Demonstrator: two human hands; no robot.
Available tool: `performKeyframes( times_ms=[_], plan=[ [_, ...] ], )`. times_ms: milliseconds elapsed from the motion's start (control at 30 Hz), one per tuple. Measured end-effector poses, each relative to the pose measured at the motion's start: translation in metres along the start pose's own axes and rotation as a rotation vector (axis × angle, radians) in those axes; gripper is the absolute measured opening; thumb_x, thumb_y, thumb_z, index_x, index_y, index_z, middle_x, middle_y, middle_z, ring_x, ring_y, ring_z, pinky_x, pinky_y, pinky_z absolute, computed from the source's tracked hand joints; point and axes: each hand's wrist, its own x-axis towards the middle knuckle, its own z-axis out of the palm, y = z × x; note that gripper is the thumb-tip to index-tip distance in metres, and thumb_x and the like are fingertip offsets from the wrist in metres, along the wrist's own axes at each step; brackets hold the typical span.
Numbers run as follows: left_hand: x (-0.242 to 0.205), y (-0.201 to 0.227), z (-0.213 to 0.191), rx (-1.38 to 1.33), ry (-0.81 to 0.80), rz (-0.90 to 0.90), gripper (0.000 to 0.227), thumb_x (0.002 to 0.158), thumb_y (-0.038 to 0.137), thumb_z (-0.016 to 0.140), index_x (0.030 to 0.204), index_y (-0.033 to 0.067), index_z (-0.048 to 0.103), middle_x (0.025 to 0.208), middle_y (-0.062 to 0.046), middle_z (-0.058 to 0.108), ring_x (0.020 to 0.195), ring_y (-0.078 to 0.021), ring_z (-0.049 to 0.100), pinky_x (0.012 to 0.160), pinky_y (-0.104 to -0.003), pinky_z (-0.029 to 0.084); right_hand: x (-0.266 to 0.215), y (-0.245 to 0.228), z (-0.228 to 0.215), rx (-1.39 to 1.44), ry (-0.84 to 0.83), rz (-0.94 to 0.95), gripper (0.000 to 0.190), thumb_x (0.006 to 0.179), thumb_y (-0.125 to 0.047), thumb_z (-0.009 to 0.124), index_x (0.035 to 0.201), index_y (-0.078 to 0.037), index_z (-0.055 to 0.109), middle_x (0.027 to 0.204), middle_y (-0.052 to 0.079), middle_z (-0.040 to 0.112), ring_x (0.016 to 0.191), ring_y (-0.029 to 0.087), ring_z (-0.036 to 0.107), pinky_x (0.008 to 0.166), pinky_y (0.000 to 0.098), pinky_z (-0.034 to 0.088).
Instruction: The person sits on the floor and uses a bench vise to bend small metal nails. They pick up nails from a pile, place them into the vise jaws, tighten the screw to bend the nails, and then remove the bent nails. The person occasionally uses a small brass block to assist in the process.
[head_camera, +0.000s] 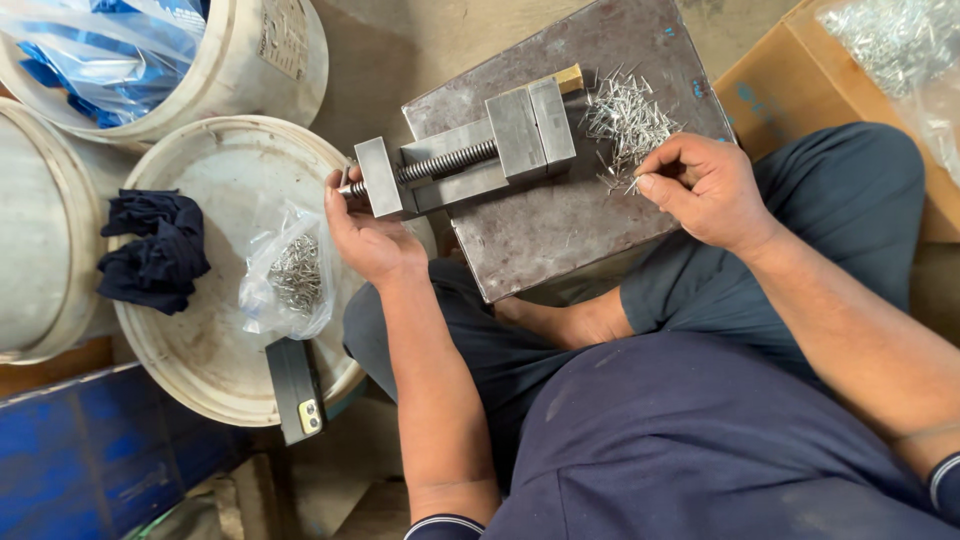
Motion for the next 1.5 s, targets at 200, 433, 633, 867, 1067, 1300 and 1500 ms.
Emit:
performKeyframes(
  times_ms=[200, 433, 633, 867, 1067, 1300, 1500],
  plan=[
    [0.000, 0.000, -0.002, 0.007, -0.023, 0.007, 0.031, 0.107, 0.025, 0.048, 0.129, 0.0040, 0.056, 0.115, -0.008, 0.065, 0.110, -0.0206, 0.063, 0.098, -0.039, 0.053, 0.001, -0.001, 0.000, -0.066, -0.002, -0.038, 0.007, 0.099, -0.004, 0.071, 0.103, 0.000, 0.067, 0.084, -0.003, 0.061, 0.067, 0.000, 0.050, 0.058, 0.0182, 0.039],
    [-0.002, -0.001, -0.001, 0.008, -0.030, 0.038, 0.033, 0.105, 0.018, 0.043, 0.132, 0.0041, 0.055, 0.121, -0.011, 0.066, 0.116, -0.0224, 0.062, 0.105, -0.043, 0.052, 0.002, -0.005, -0.001, -0.065, -0.011, -0.019, 0.008, 0.099, -0.005, 0.071, 0.103, 0.000, 0.067, 0.085, -0.002, 0.062, 0.066, 0.000, 0.050, 0.057, 0.0187, 0.040],
    [0.000, 0.001, -0.003, 0.053, -0.034, 0.044, 0.032, 0.106, 0.021, 0.048, 0.133, 0.0046, 0.056, 0.120, -0.009, 0.065, 0.114, -0.0224, 0.061, 0.100, -0.042, 0.052, 0.001, -0.004, 0.002, -0.099, -0.003, -0.035, 0.008, 0.098, -0.005, 0.071, 0.103, 0.000, 0.067, 0.087, -0.001, 0.063, 0.068, 0.001, 0.052, 0.058, 0.0189, 0.041],
    [0.002, -0.002, -0.002, 0.074, 0.040, 0.070, 0.031, 0.103, 0.025, 0.056, 0.130, 0.0100, 0.058, 0.119, -0.002, 0.063, 0.105, -0.0182, 0.060, 0.094, -0.038, 0.053, 0.032, -0.056, 0.016, -0.471, 0.009, -0.370, 0.007, 0.099, -0.005, 0.075, 0.102, -0.002, 0.069, 0.092, 0.007, 0.068, 0.076, 0.015, 0.063, 0.068, 0.0291, 0.050],
    [0.006, -0.003, -0.005, 0.069, 0.054, 0.040, 0.030, 0.107, 0.029, 0.057, 0.127, 0.0073, 0.060, 0.111, -0.004, 0.061, 0.102, -0.0176, 0.061, 0.089, -0.037, 0.054, 0.099, -0.091, 0.029, -0.794, -0.122, -0.706, 0.006, 0.102, -0.007, 0.075, 0.103, -0.004, 0.069, 0.093, 0.010, 0.068, 0.082, 0.026, 0.068, 0.073, 0.0344, 0.053],
    [0.006, -0.004, -0.005, 0.083, 0.015, 0.087, 0.028, 0.104, 0.025, 0.063, 0.127, 0.0092, 0.060, 0.121, -0.001, 0.059, 0.103, -0.0140, 0.058, 0.085, -0.033, 0.052, 0.111, -0.104, 0.046, -0.977, -0.207, -0.759, 0.008, 0.099, -0.006, 0.075, 0.105, -0.006, 0.071, 0.096, 0.008, 0.068, 0.085, 0.026, 0.069, 0.077, 0.0370, 0.054],
    [0.002, 0.005, 0.001, 0.104, 0.037, 0.046, 0.033, 0.102, 0.027, 0.067, 0.128, 0.0103, 0.057, 0.126, 0.001, 0.057, 0.107, -0.0129, 0.056, 0.084, -0.033, 0.053, 0.102, -0.109, 0.049, -0.989, -0.157, -0.813, 0.012, 0.098, -0.005, 0.077, 0.109, -0.005, 0.073, 0.102, 0.009, 0.068, 0.086, 0.028, 0.068, 0.074, 0.0361, 0.055]
  ],
)
